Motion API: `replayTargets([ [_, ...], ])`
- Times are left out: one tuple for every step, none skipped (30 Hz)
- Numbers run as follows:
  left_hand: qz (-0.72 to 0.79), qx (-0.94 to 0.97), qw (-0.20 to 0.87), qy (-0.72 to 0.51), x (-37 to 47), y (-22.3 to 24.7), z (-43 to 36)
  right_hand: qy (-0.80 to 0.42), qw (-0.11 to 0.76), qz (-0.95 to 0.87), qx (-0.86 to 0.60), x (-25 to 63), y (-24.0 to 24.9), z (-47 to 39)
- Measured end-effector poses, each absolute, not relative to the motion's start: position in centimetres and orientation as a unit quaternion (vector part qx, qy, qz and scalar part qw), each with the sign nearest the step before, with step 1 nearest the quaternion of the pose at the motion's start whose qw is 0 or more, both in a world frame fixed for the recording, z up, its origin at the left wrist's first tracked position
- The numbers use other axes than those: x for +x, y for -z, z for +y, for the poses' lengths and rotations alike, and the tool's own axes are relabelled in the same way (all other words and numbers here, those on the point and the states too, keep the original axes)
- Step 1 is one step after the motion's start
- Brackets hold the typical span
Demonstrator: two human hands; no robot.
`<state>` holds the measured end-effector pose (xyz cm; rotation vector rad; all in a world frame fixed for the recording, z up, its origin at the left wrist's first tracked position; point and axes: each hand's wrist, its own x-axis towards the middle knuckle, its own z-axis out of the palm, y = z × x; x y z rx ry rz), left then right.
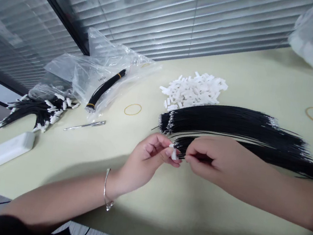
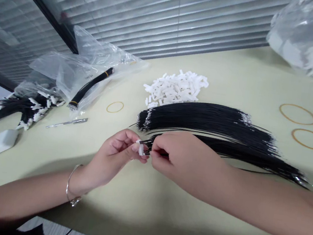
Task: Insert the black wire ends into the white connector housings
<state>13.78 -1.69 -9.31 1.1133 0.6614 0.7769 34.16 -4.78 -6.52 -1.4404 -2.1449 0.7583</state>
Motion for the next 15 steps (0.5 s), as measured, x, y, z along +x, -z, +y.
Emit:
replayTargets([
  [0.304,0.503,0.727,-0.355,13.8,9.4,-1.7,-0.276,0.224,-0.779,-0.516,34.1,6.6,-4.8],
  [0.307,0.5,0.728,-0.355,13.8,9.5,-1.7,-0.284,0.223,-0.779,-0.513,34.1,6.6,-4.8],
  [0.308,0.498,0.73,-0.353,13.7,9.6,-1.6,-0.295,0.219,-0.778,-0.51,34.1,6.6,-4.8],
  [0.303,0.497,0.734,-0.351,13.7,9.6,-1.6,-0.309,0.213,-0.775,-0.508,34.0,6.6,-4.7],
  [0.296,0.495,0.74,-0.347,13.7,9.7,-1.5,-0.323,0.207,-0.772,-0.508,34.0,6.6,-4.7],
  [0.287,0.492,0.747,-0.342,13.7,9.8,-1.4,-0.335,0.203,-0.767,-0.508,34.0,6.6,-4.7],
  [0.28,0.488,0.755,-0.338,13.6,9.8,-1.3,-0.347,0.203,-0.762,-0.507,34.0,6.6,-4.6],
  [0.273,0.482,0.763,-0.332,13.6,9.8,-1.2,-0.359,0.207,-0.755,-0.508,34.1,6.6,-4.6],
  [0.268,0.476,0.772,-0.326,13.6,9.8,-1.0,-0.37,0.214,-0.747,-0.508,34.1,6.6,-4.5],
  [0.265,0.47,0.779,-0.32,13.6,9.8,-0.9,-0.379,0.222,-0.739,-0.511,34.1,6.6,-4.4],
  [0.265,0.465,0.784,-0.315,13.6,9.8,-0.8,-0.386,0.228,-0.732,-0.513,34.1,6.6,-4.4],
  [0.266,0.462,0.787,-0.311,13.6,9.8,-0.7,-0.392,0.23,-0.726,-0.516,34.2,6.7,-4.3],
  [0.269,0.459,0.789,-0.306,13.6,9.8,-0.6,-0.399,0.228,-0.721,-0.518,34.2,6.7,-4.3],
  [0.272,0.457,0.791,-0.303,13.6,9.8,-0.5,-0.408,0.221,-0.718,-0.519,34.2,6.7,-4.2],
  [0.276,0.453,0.793,-0.3,13.5,9.8,-0.5,-0.418,0.212,-0.716,-0.517,34.3,6.6,-4.2],
])
